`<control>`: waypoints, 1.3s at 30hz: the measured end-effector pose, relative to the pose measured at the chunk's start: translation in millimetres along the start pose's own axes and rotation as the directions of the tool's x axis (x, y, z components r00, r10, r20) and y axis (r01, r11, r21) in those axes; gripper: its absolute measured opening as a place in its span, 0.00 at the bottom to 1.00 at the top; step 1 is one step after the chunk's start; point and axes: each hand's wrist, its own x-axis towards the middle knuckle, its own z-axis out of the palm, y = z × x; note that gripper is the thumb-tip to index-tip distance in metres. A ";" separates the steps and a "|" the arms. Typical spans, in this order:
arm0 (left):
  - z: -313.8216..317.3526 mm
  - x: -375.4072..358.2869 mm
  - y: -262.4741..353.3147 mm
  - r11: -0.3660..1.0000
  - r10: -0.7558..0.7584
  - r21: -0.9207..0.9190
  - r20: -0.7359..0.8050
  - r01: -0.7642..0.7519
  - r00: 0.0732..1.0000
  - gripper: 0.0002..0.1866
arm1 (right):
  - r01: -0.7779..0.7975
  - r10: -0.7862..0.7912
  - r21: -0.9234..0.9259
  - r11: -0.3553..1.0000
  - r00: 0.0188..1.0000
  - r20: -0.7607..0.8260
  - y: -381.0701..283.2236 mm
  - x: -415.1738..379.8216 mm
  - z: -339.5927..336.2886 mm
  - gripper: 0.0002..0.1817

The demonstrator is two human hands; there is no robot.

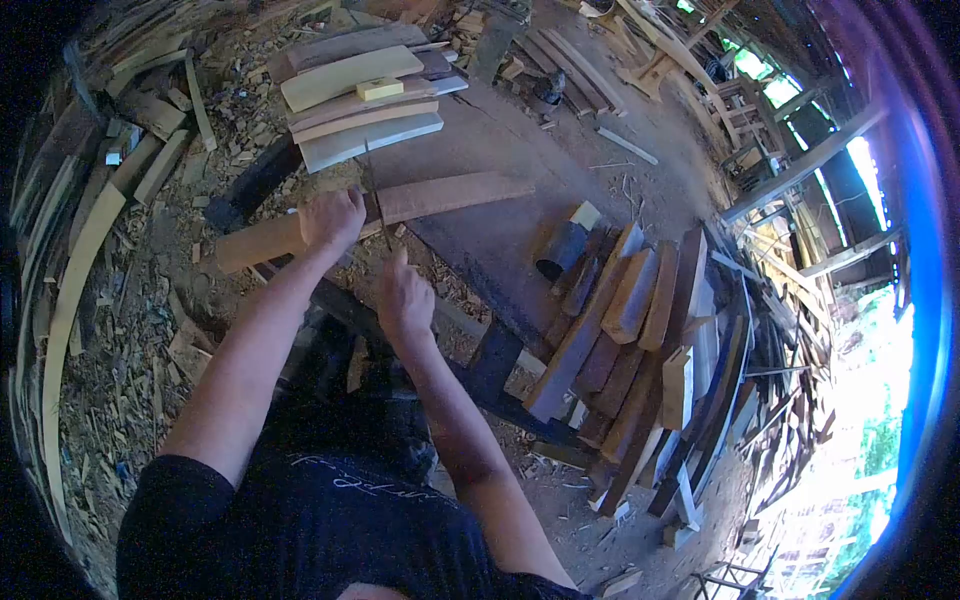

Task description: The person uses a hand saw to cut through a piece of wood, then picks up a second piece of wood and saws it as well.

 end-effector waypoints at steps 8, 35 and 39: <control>-1.5 2.7 3.0 0.999 -0.036 0.002 -0.033 0.036 0.999 0.27 | 0.106 -0.110 -0.076 0.992 0.992 -0.061 4.1 -8.8 -0.9 0.13; 10.6 5.3 -6.0 0.994 0.022 -0.104 -0.091 -0.031 0.996 0.22 | -0.018 0.022 -0.079 0.997 0.998 0.053 -10.1 2.7 -11.5 0.10; 0.6 6.5 -3.3 0.997 -0.005 -0.082 -0.017 0.003 1.000 0.22 | 0.076 -0.078 -0.091 0.993 0.997 -0.016 -13.8 28.7 -7.1 0.08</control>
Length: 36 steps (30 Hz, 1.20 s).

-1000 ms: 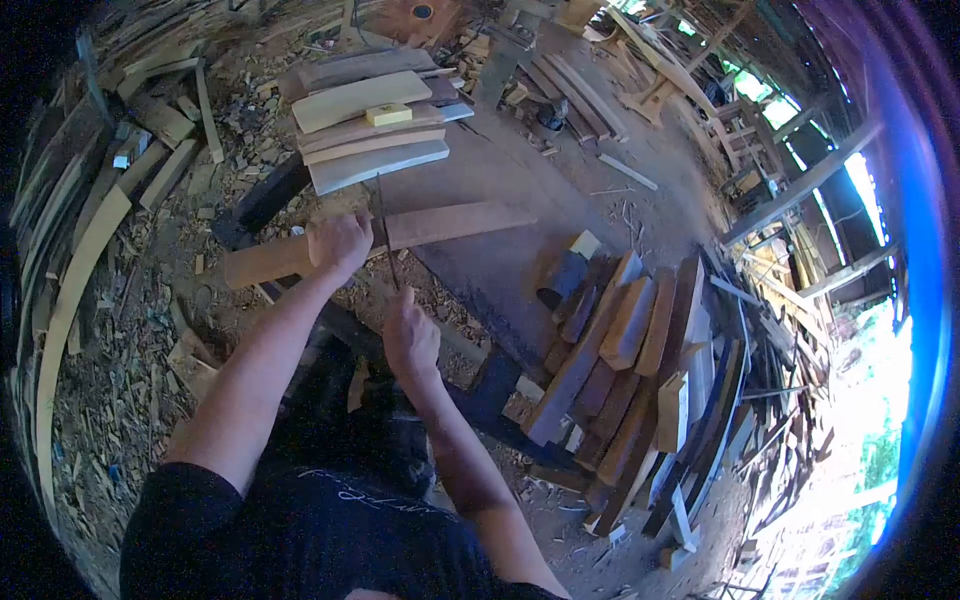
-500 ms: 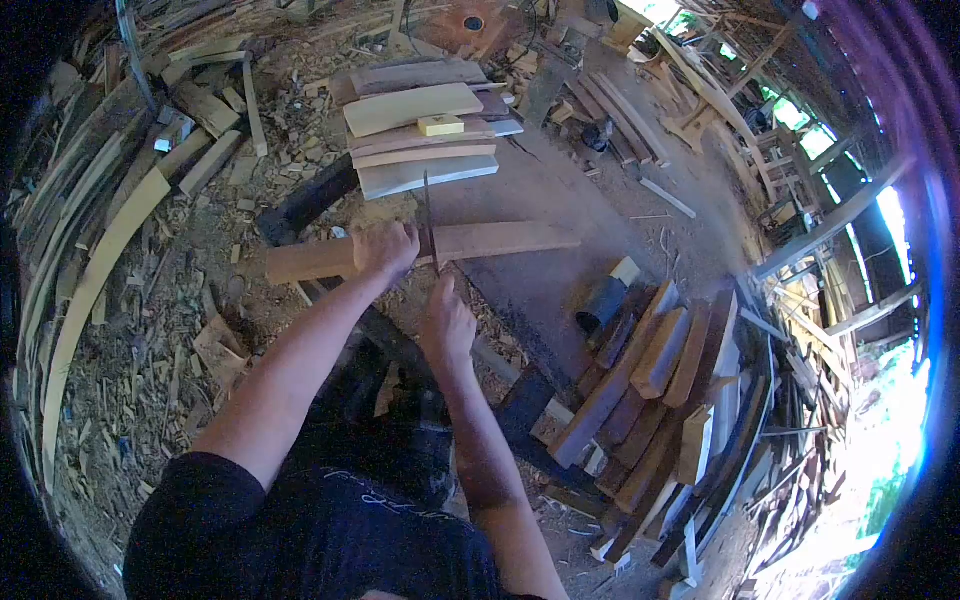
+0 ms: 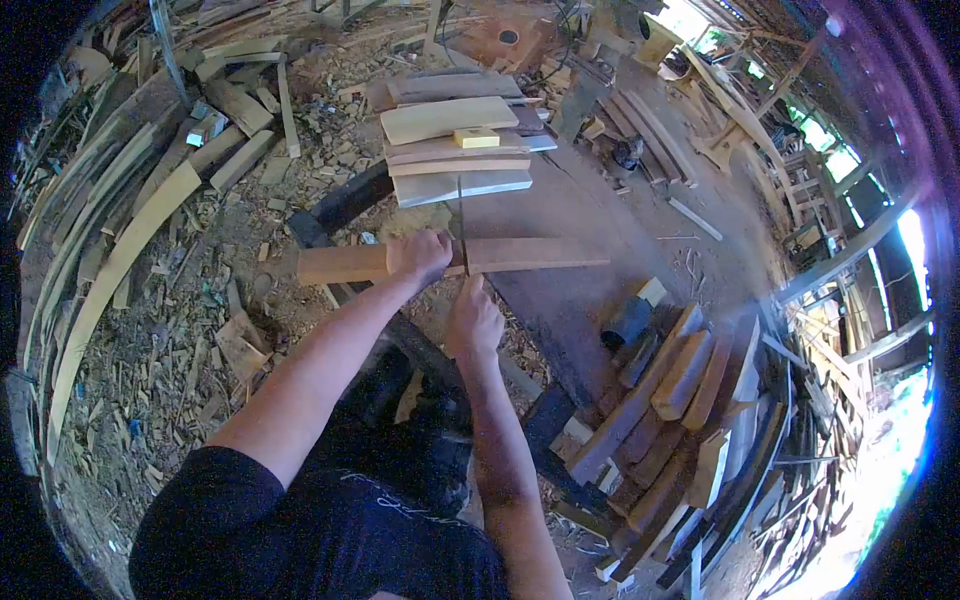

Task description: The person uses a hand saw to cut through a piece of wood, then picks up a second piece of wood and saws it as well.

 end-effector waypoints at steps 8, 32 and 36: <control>1.6 -1.0 0.3 0.999 -0.033 -0.003 0.059 0.033 0.998 0.23 | -0.053 0.053 0.006 0.999 0.996 0.070 2.0 -21.8 -6.3 0.09; 5.3 1.8 -1.7 0.999 -0.022 0.037 0.111 0.018 0.994 0.24 | -0.020 0.020 0.021 1.000 1.000 0.005 13.1 -13.4 8.8 0.10; -0.1 3.7 1.5 0.999 -0.033 0.045 0.105 0.028 0.994 0.25 | 0.016 -0.016 0.017 1.000 1.000 -0.020 11.7 -13.2 3.5 0.11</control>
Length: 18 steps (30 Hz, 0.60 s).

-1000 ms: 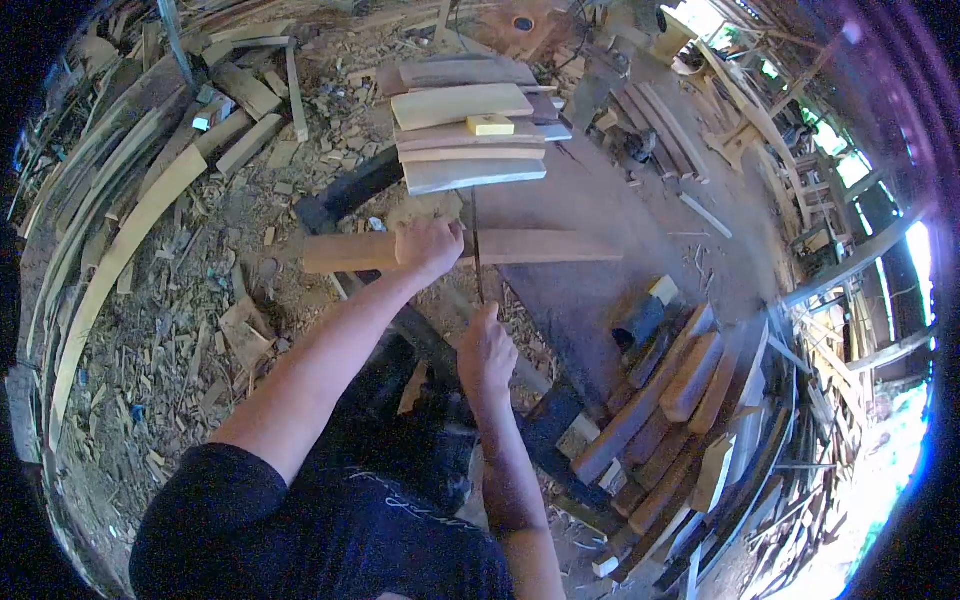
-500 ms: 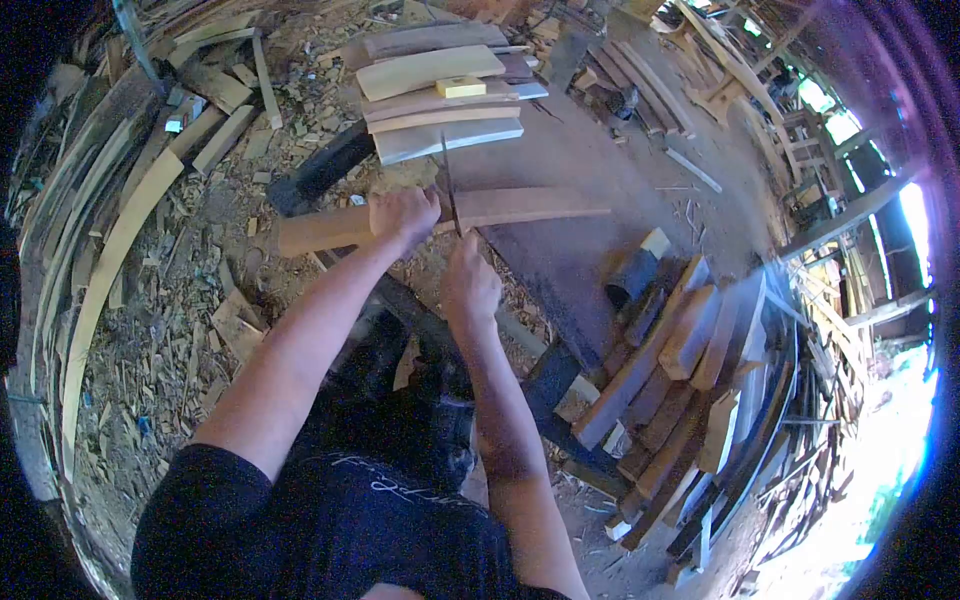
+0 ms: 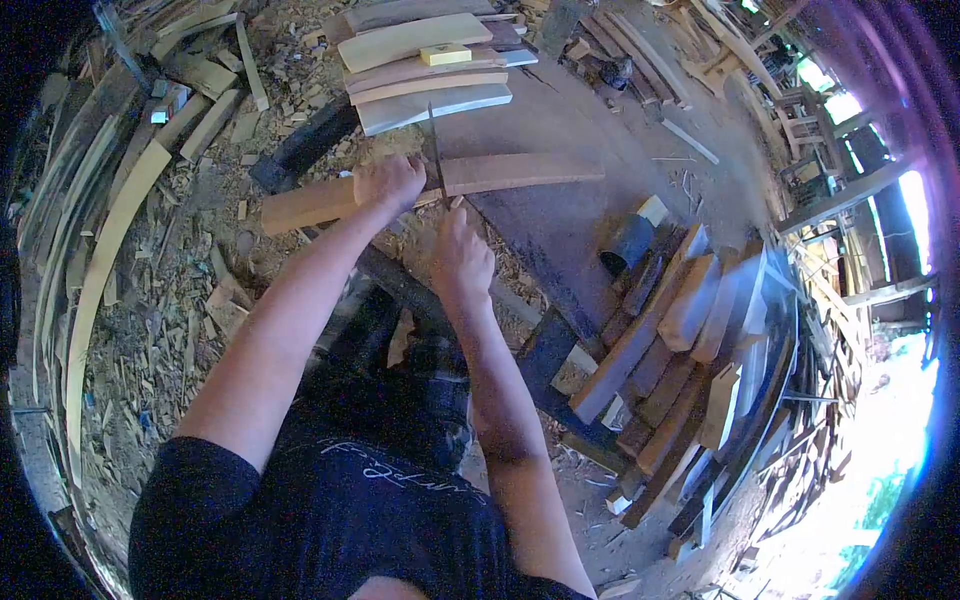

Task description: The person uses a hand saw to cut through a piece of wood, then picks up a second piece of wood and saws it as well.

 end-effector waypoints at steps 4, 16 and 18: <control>4.1 -2.9 -0.6 0.999 0.035 0.035 -0.108 -0.031 0.994 0.24 | -0.134 0.130 0.017 0.991 0.981 0.145 -2.4 -31.1 -17.2 0.12; 1.7 -5.9 -0.2 1.000 0.027 0.012 -0.067 -0.027 0.997 0.23 | -0.116 0.112 0.040 0.992 0.989 0.097 -0.4 -37.1 -6.2 0.12; 0.0 -7.8 -0.4 0.999 0.041 0.023 -0.060 -0.040 0.997 0.23 | -0.102 0.098 0.056 0.993 0.993 0.064 -1.7 -8.5 3.0 0.12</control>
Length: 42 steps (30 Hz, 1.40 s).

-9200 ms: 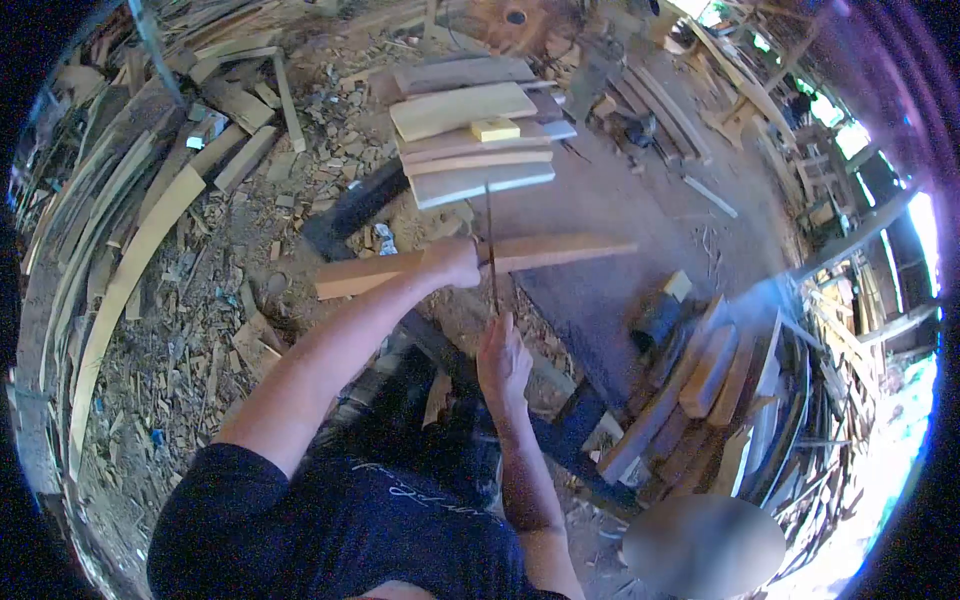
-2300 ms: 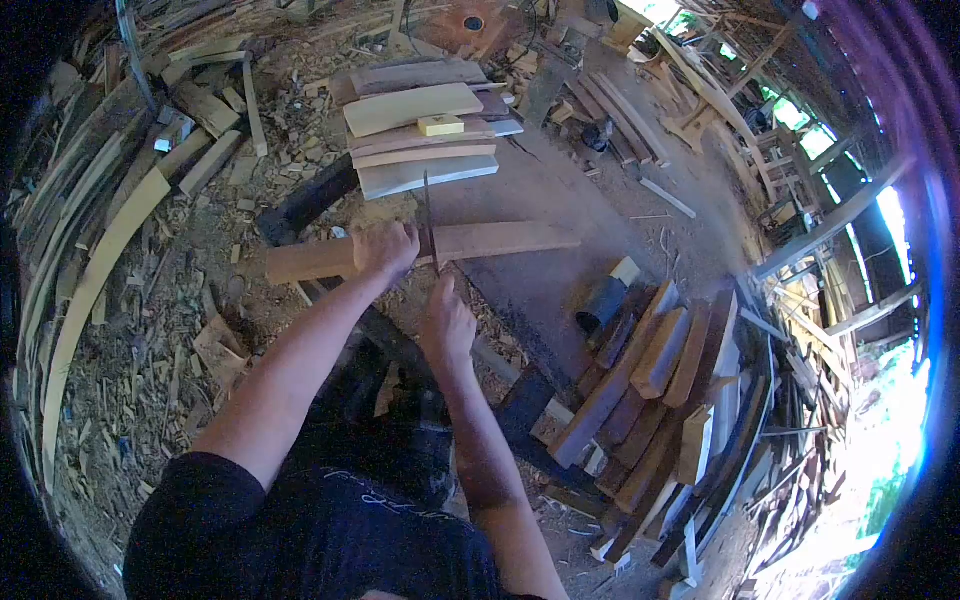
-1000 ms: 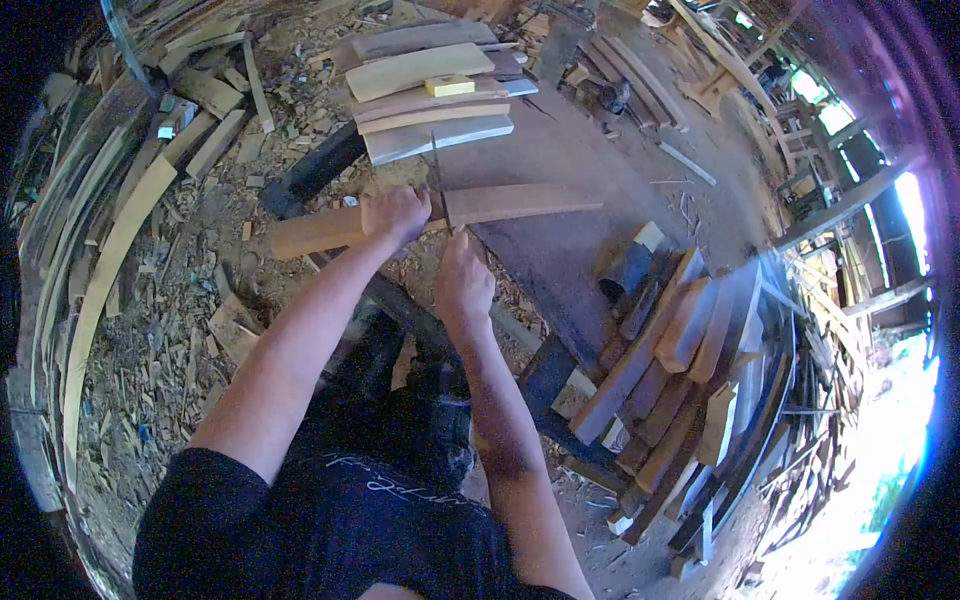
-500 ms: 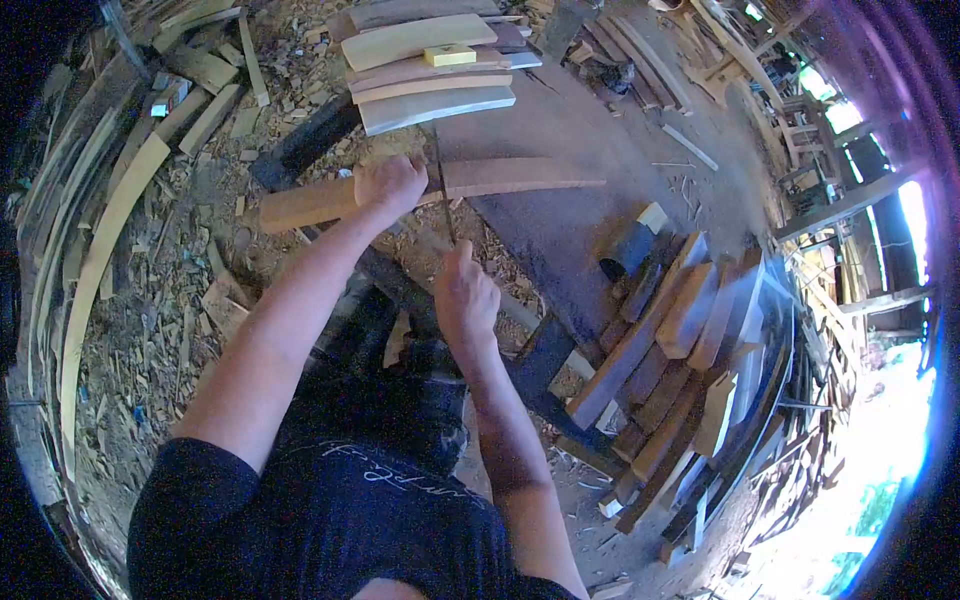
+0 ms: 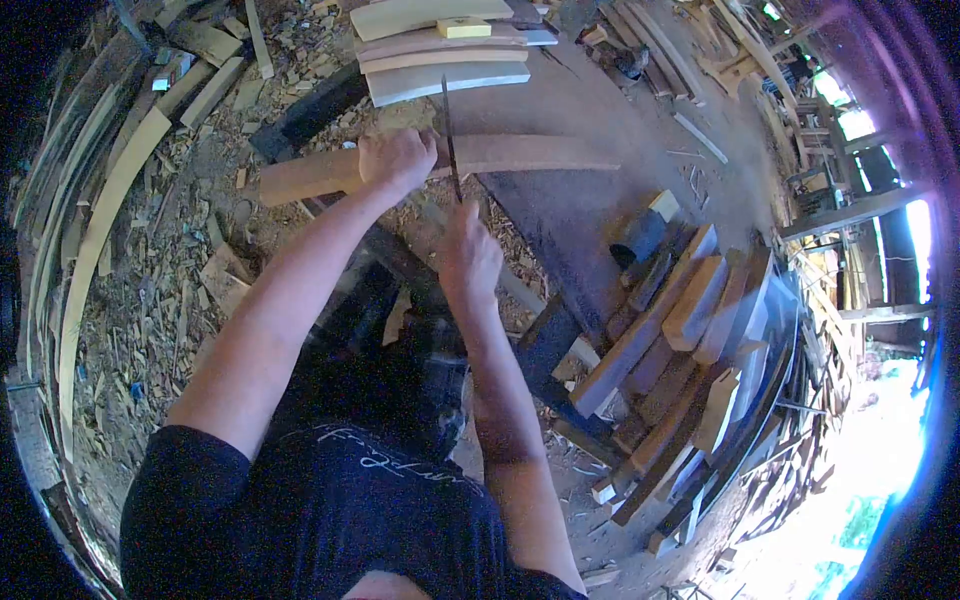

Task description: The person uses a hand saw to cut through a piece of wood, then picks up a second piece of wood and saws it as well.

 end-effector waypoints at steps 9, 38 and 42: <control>-2.1 -0.6 -1.3 0.999 0.039 0.025 -0.032 -0.039 0.999 0.25 | -0.005 0.005 -0.023 1.000 1.000 -0.001 6.5 -26.3 -2.8 0.10; 1.9 0.8 -3.0 0.999 -0.001 -0.039 0.032 0.002 0.999 0.22 | 0.146 -0.149 -0.047 0.988 0.987 -0.066 11.1 1.8 7.8 0.07; -11.2 1.4 2.8 0.999 -0.027 -0.023 0.098 0.029 0.995 0.23 | -0.054 0.053 0.013 0.998 0.997 0.052 6.1 -34.4 -6.5 0.12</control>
